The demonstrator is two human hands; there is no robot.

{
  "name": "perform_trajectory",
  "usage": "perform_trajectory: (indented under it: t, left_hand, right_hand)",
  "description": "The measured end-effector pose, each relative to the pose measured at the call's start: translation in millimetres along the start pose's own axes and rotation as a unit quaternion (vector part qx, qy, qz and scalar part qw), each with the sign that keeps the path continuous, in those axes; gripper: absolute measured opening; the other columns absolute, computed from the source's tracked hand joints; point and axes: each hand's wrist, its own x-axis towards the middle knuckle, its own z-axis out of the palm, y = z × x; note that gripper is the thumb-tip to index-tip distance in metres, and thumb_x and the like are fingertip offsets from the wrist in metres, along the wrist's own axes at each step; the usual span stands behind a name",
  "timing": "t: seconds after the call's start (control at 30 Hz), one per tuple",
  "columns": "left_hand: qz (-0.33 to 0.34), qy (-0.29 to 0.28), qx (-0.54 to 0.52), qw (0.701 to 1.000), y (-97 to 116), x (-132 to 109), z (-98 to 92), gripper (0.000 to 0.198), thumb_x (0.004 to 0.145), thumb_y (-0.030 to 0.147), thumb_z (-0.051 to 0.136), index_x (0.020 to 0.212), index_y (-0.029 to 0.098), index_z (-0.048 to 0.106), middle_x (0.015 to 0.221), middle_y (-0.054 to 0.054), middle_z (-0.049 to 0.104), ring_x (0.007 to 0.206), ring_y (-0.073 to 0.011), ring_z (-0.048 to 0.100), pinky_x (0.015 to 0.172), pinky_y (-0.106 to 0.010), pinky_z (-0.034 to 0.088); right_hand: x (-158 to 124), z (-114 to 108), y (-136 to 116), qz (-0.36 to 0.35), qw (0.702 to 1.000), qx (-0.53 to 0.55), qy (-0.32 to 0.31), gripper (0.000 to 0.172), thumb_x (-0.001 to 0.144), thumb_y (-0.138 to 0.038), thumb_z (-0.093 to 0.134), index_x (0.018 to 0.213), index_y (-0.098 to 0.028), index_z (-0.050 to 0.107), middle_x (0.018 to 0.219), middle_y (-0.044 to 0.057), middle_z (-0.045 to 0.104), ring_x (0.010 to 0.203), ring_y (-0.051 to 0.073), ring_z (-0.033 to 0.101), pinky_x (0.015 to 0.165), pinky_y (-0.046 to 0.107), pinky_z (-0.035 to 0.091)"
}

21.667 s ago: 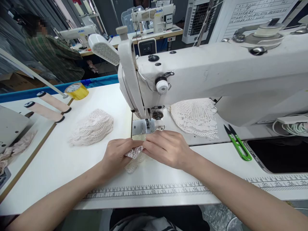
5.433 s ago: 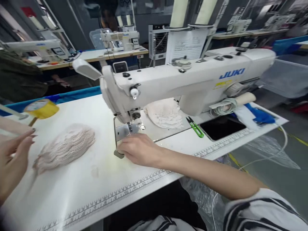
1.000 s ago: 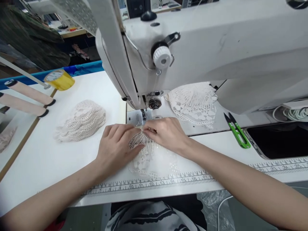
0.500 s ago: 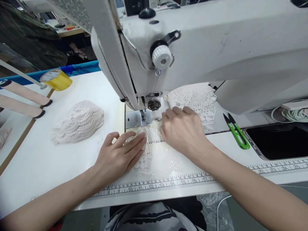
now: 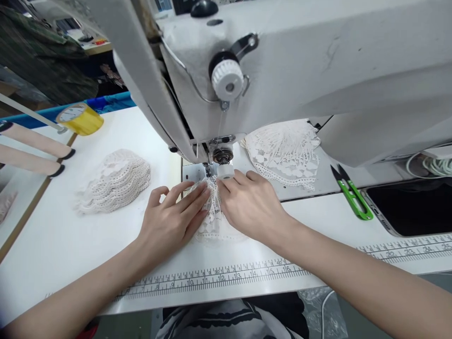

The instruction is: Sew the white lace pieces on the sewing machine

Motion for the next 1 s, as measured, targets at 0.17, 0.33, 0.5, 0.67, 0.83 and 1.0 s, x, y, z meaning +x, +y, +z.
perform_trajectory:
  t: [0.17, 0.33, 0.5, 0.67, 0.83, 1.0]
  left_hand:
    - [-0.007, -0.001, 0.004, 1.0, -0.9, 3.7, 3.9, 0.029, 0.098, 0.026, 0.05, 0.123, 0.018, 0.061, 0.125, -0.004, 0.066, 0.121, -0.0222, 0.054, 0.088, -0.041, 0.034]
    - [-0.013, -0.002, -0.002, 1.0, -2.7, 7.4, 4.7, 0.028, 0.098, 0.027, 0.05, 0.122, 0.019, 0.062, 0.123, -0.004, 0.067, 0.121, -0.0215, 0.055, 0.09, -0.041, 0.033]
    - [-0.015, 0.003, -0.007, 1.0, -4.1, 9.1, 5.7, 0.027, 0.098, 0.026, 0.05, 0.121, 0.019, 0.062, 0.123, -0.004, 0.067, 0.12, -0.0217, 0.056, 0.09, -0.042, 0.033]
    - [-0.015, 0.007, -0.006, 1.0, -4.0, 9.6, 5.7, 0.026, 0.097, 0.026, 0.051, 0.119, 0.019, 0.063, 0.122, -0.005, 0.068, 0.118, -0.0223, 0.057, 0.089, -0.041, 0.033]
    - [-0.019, 0.003, -0.012, 1.0, -3.9, 10.1, 5.1, 0.027, 0.097, 0.025, 0.051, 0.12, 0.019, 0.063, 0.123, -0.005, 0.067, 0.117, -0.0231, 0.057, 0.09, -0.042, 0.034]
    - [-0.023, 0.011, -0.022, 0.999, -4.6, 10.2, 6.2, 0.026, 0.096, 0.025, 0.053, 0.119, 0.019, 0.064, 0.123, -0.006, 0.067, 0.116, -0.0237, 0.058, 0.091, -0.042, 0.035]
  right_hand:
    - [1.8, 2.0, 3.7, -0.002, 1.0, -0.017, -0.001, 0.026, 0.091, -0.014, 0.045, 0.093, -0.012, 0.071, 0.082, 0.007, 0.07, 0.072, 0.018, 0.057, 0.056, 0.034, 0.023]
    - [1.8, 2.6, 4.0, -0.001, 0.999, -0.029, -0.015, 0.028, 0.091, -0.013, 0.044, 0.094, -0.012, 0.072, 0.085, 0.007, 0.072, 0.076, 0.019, 0.059, 0.056, 0.034, 0.021]
    - [2.5, 2.8, 4.8, -0.001, 0.999, -0.041, -0.015, 0.028, 0.09, -0.012, 0.045, 0.096, -0.012, 0.072, 0.082, 0.007, 0.071, 0.075, 0.019, 0.058, 0.056, 0.034, 0.021]
    - [2.3, 2.6, 4.8, -0.004, 0.999, -0.048, -0.014, 0.027, 0.091, -0.012, 0.045, 0.098, -0.011, 0.071, 0.081, 0.007, 0.071, 0.073, 0.018, 0.058, 0.055, 0.035, 0.022]
    - [2.6, 1.8, 4.7, -0.006, 0.998, -0.049, -0.024, 0.027, 0.091, -0.012, 0.045, 0.097, -0.013, 0.071, 0.08, 0.008, 0.071, 0.072, 0.019, 0.058, 0.055, 0.035, 0.023]
    - [2.6, 2.0, 4.4, -0.009, 0.998, -0.063, -0.001, 0.028, 0.09, -0.01, 0.045, 0.099, -0.012, 0.071, 0.079, 0.007, 0.071, 0.066, 0.018, 0.055, 0.055, 0.034, 0.024]
